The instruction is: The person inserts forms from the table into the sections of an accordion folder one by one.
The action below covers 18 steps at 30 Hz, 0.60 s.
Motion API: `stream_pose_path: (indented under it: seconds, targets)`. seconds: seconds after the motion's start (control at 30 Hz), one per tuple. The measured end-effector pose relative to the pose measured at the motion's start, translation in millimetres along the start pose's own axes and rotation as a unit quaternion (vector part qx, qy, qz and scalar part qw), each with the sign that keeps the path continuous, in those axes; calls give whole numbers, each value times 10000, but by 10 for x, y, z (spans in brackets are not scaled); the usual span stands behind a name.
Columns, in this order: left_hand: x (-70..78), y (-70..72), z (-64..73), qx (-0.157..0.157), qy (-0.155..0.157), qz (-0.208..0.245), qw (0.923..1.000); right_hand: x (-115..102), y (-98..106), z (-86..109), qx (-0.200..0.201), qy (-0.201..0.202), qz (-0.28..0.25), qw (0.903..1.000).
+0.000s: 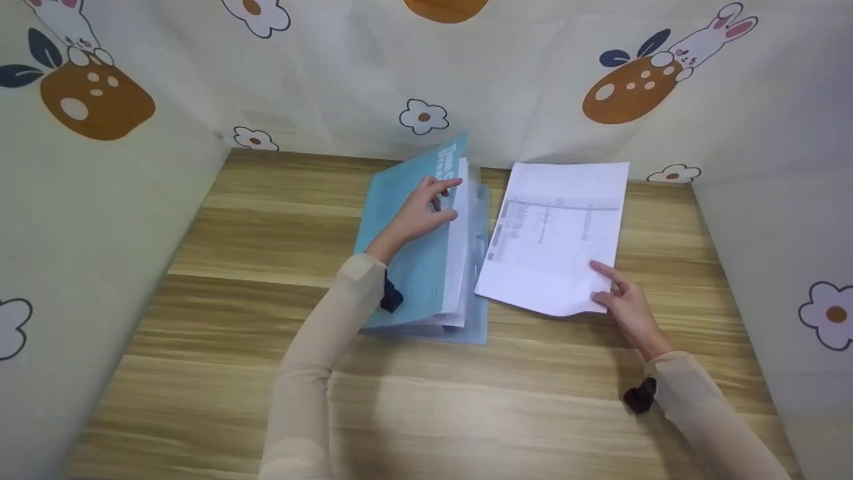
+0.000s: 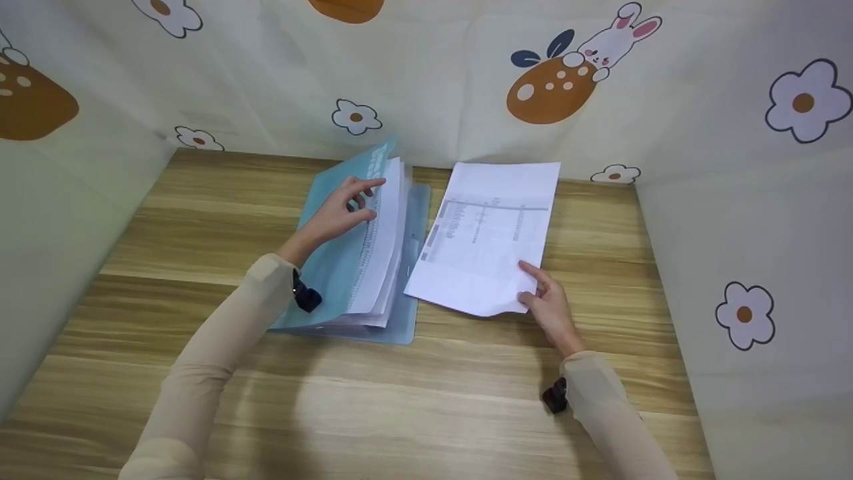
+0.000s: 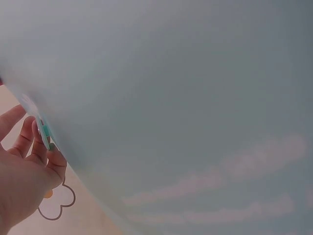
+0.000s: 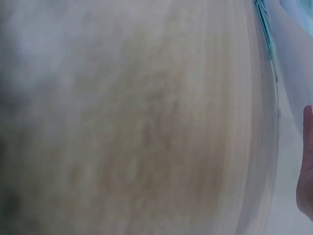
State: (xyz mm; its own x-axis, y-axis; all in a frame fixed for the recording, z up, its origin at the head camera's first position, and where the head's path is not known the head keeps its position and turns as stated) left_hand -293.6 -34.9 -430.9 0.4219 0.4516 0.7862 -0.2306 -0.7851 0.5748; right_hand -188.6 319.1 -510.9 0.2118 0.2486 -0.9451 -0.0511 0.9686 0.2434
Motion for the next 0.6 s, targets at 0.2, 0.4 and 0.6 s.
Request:
stream_pose_path:
  seconds: [0.2,0.4,0.6]
  targets:
    - [4,-6,7,-12,45,13,10000,13,-1,6,-77,-9,53,10000]
    - [-2,-8,5,-15,79,-45,10000,21,2,40,-63,18,222,9997]
    - [-1,-5,2,-6,98,-108,9999,31,6,59,21,-30,227,9997]
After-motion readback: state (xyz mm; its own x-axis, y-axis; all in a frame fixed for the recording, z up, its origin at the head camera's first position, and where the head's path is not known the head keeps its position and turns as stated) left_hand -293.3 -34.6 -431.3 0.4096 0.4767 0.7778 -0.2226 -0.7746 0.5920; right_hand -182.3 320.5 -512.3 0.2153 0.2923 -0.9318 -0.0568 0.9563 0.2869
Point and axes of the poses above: each hand's wrist, its own z-axis away from the middle knuckle, its own y-axis out of the back of the hand, x = y × z, the point moved 3 cm from there along -z, towards the middle knuckle, and after that the axes turned 8 degrees about -y, right-handed, at the moved point
